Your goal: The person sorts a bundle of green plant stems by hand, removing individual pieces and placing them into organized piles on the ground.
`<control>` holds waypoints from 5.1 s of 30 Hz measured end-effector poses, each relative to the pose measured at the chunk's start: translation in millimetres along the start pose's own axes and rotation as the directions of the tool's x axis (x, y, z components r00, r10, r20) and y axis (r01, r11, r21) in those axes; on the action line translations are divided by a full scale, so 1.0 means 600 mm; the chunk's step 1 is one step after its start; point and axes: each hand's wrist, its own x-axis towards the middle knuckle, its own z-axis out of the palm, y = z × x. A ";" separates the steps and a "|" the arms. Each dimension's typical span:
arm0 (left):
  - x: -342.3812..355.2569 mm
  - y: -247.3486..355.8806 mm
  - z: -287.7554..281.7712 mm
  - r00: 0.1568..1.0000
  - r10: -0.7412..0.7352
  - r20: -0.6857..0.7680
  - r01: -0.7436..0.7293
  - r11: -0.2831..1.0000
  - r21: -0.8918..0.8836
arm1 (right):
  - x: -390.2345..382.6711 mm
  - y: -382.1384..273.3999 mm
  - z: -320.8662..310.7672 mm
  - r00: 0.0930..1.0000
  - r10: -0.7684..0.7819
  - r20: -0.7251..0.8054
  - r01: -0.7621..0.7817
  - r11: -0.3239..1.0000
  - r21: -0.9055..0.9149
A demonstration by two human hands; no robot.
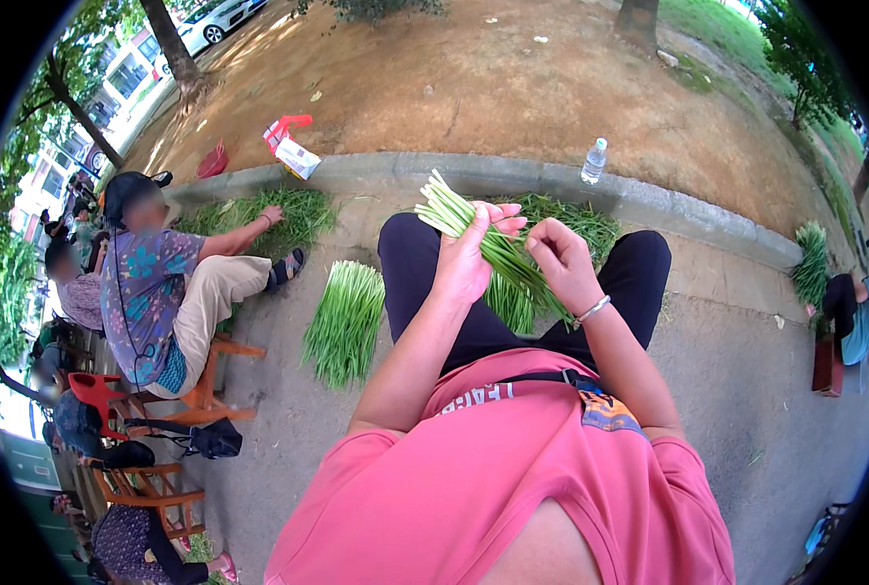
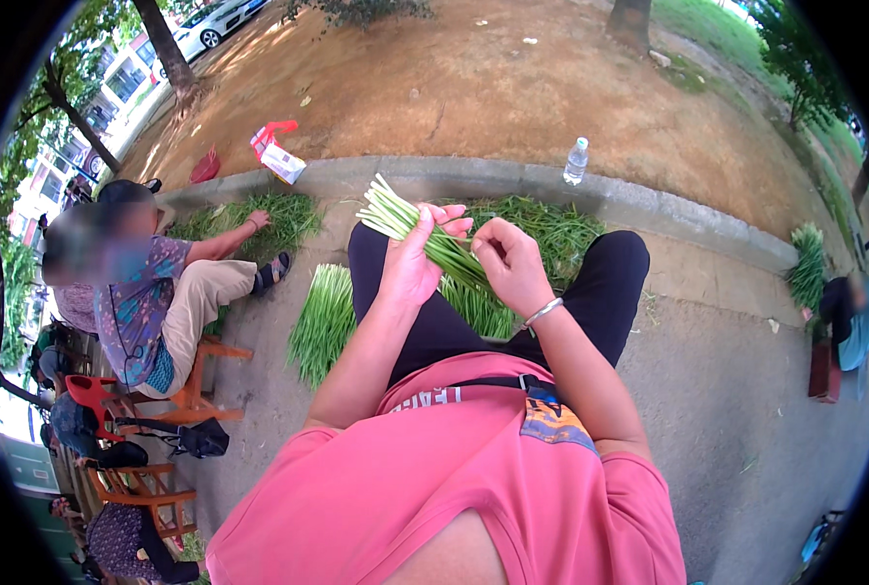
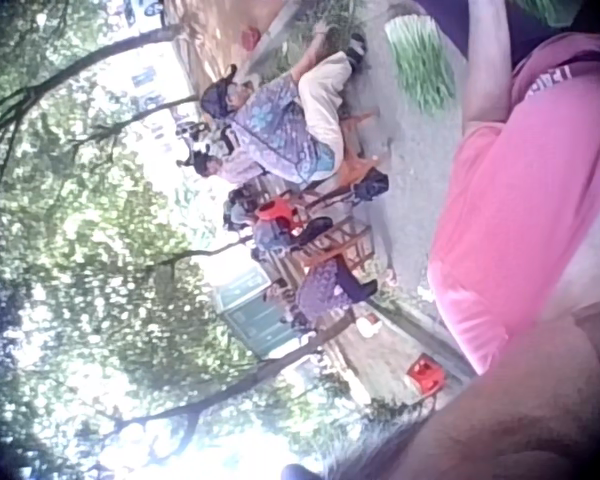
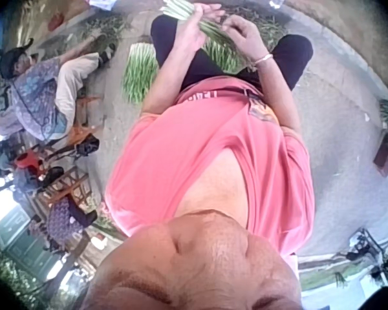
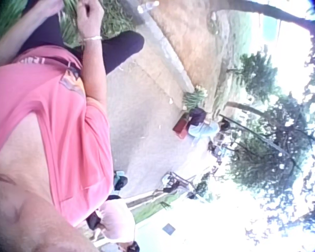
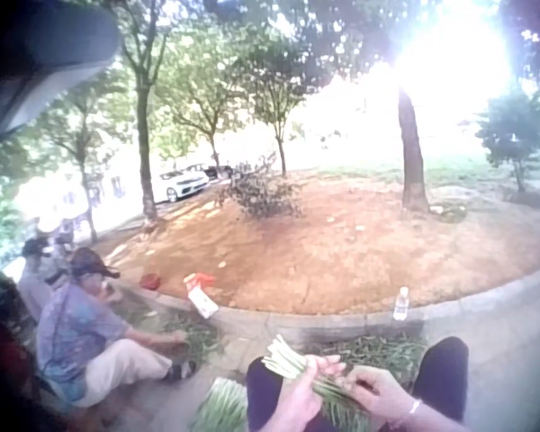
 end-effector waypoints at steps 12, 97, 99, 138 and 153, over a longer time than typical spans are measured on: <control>-0.001 0.006 -0.013 1.000 0.010 -0.008 -0.010 1.000 -0.015 | 0.007 -0.003 -0.037 0.998 0.044 0.042 -0.031 0.965 -0.261; 0.011 -0.002 -0.068 0.999 -0.042 0.003 0.041 0.965 -0.259 | 0.085 0.165 -0.117 0.939 -0.263 -0.223 0.031 0.708 -0.706; 0.014 0.003 -0.073 0.999 -0.040 -0.010 0.034 0.948 -0.316 | 0.096 0.181 -0.146 0.901 -0.315 -0.298 -0.028 0.644 -0.765; 0.040 0.076 -0.170 0.935 -0.174 -0.308 -0.127 0.649 -0.750 | -0.036 0.005 -0.167 0.947 0.201 0.251 -0.259 0.940 0.225; 0.039 0.067 -0.151 0.933 -0.205 -0.295 -0.100 0.641 -0.761 | -0.021 0.032 -0.075 0.964 -0.066 0.256 0.161 0.914 -0.371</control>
